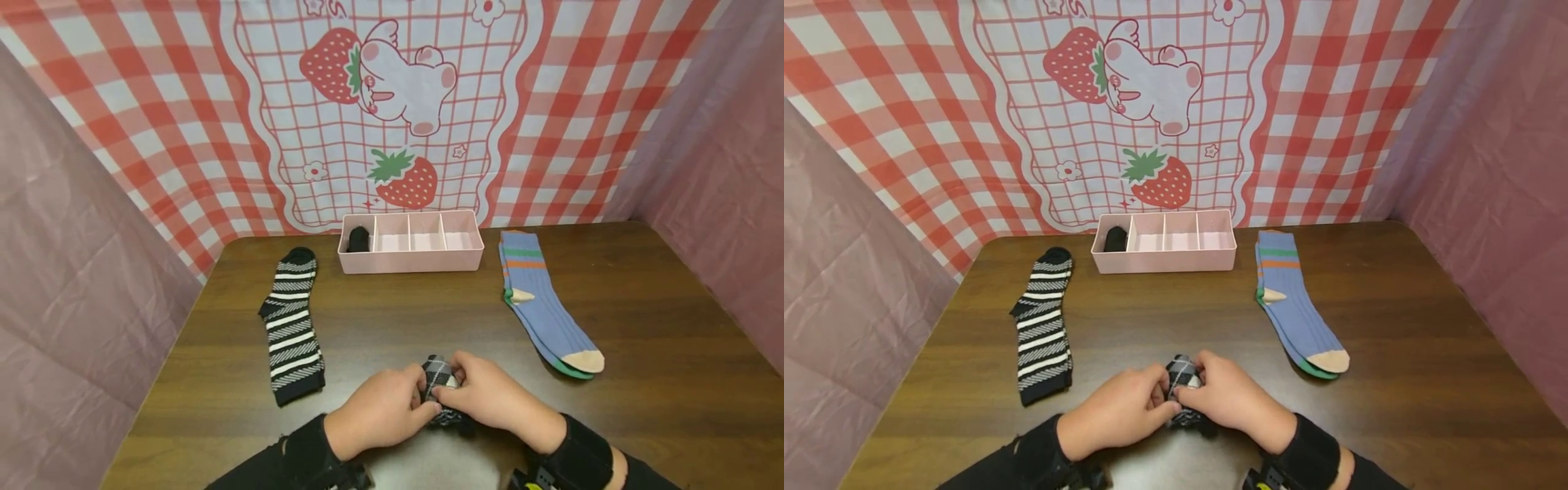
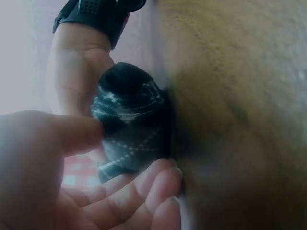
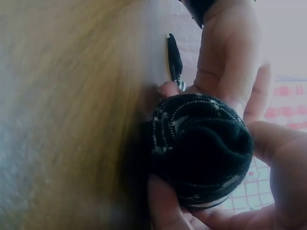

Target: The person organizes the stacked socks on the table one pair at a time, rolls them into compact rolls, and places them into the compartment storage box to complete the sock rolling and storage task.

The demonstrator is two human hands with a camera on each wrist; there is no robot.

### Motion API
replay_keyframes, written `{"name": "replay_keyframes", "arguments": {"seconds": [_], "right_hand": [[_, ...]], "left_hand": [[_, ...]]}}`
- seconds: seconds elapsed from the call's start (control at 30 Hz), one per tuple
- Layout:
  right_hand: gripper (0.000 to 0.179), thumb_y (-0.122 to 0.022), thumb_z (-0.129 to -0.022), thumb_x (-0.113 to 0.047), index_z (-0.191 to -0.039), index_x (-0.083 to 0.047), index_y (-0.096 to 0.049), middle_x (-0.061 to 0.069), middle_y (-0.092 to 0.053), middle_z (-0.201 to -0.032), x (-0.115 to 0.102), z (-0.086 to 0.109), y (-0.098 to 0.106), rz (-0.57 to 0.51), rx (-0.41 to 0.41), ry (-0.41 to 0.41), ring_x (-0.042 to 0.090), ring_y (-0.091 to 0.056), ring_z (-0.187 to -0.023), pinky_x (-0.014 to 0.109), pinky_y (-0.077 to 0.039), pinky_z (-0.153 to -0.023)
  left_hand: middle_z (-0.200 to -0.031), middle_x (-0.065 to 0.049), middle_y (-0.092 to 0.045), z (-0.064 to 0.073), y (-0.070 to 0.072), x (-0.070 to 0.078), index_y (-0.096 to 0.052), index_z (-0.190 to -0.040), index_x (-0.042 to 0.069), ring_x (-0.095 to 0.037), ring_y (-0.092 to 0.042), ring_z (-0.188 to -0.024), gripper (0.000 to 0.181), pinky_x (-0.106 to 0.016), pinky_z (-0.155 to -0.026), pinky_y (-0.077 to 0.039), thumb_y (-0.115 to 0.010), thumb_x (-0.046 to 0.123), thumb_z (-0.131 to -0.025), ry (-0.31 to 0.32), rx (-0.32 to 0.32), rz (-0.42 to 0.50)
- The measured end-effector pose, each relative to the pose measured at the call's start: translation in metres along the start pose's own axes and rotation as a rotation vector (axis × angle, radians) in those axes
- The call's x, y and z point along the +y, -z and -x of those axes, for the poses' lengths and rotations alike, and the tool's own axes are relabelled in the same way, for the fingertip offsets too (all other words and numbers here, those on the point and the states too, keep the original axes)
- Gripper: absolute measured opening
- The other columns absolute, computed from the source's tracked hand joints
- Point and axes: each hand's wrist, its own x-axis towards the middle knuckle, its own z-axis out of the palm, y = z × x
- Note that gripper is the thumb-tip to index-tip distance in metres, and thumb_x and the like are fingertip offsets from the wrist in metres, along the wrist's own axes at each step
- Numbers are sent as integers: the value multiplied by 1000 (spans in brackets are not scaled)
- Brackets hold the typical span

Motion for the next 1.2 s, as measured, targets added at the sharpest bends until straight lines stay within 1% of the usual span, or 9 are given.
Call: {"name": "replay_keyframes", "arguments": {"seconds": [0.13, 0.3, 0.4, 0.53, 0.67, 0.8, 0.93, 1.07, 1.2], "right_hand": [[43, -79, -89, -35, -110, -3, -59, 6, -59, -89, 2, -1, 0, 15, 14, -16, 18, -50, -64, 34, -41, -58], [41, -79, -89, -34, -107, -4, -57, 7, -58, -87, 3, -2, 0, 10, 18, -10, 19, -49, -63, 34, -41, -58], [41, -79, -89, -35, -107, -5, -57, 7, -58, -88, 4, -3, 1, 11, 17, -24, 18, -48, -63, 34, -40, -59], [43, -80, -88, -36, -108, -5, -58, 6, -58, -89, 5, -5, 2, 28, 28, -35, 19, -50, -65, 35, -42, -61], [43, -81, -87, -34, -108, -5, -58, 5, -59, -89, 6, -4, 2, 41, 43, -25, 19, -51, -67, 36, -43, -63], [44, -81, -88, -34, -110, -3, -58, 6, -57, -88, 7, -5, 1, 34, 31, -16, 18, -47, -65, 36, -41, -63], [47, -80, -89, -35, -113, -2, -58, 6, -57, -87, 8, -6, 0, 25, 17, -3, 19, -47, -64, 36, -40, -63], [46, -80, -88, -34, -112, -2, -58, 6, -57, -86, 7, -5, 0, 19, 14, 1, 19, -49, -64, 36, -41, -63], [46, -80, -89, -35, -113, -2, -58, 5, -58, -84, 5, -4, 0, 20, 1, 12, 18, -48, -63, 35, -41, -63]], "left_hand": [[-68, 16, -54, 0, 3, -1, -59, -100, 17, 0, -52, -56, 22, -22, -53, -44, -68, 38, -100, -4, -7, -51], [-72, 16, -56, -3, 11, -3, -63, -99, 17, 0, -53, -59, 20, -22, -56, -45, -67, 36, -100, -13, -13, -76], [-76, 14, -59, -9, 20, -5, -66, -101, 16, -2, -55, -64, 15, -24, -61, -48, -65, 31, -101, -21, 23, -85], [-92, 5, -68, -23, 43, -13, -68, -108, 15, -12, -64, -83, 15, -34, -77, -54, -60, 27, -104, -7, 120, -172], [-106, -2, -68, -48, 80, -32, -66, -116, 12, -18, -65, -96, 20, -40, -89, -54, -61, 25, -103, 32, 208, -219], [-120, -12, -63, -80, 124, -59, -61, -128, 3, -26, -61, -110, 32, -44, -99, -49, -61, 22, -102, 94, 335, -141], [-138, -20, -53, -108, 159, -84, -50, -144, -1, -34, -53, -128, 48, -49, -107, -43, -56, 24, -104, 198, 459, -24], [-149, -22, -47, -130, 177, -106, -40, -154, 1, -36, -47, -136, 57, -50, -110, -41, -51, 26, -104, 296, 497, 95], [-156, -21, -41, -142, 183, -128, -33, -159, 3, -35, -44, -139, 63, -48, -111, -40, -51, 24, -103, 406, 513, 228]]}}
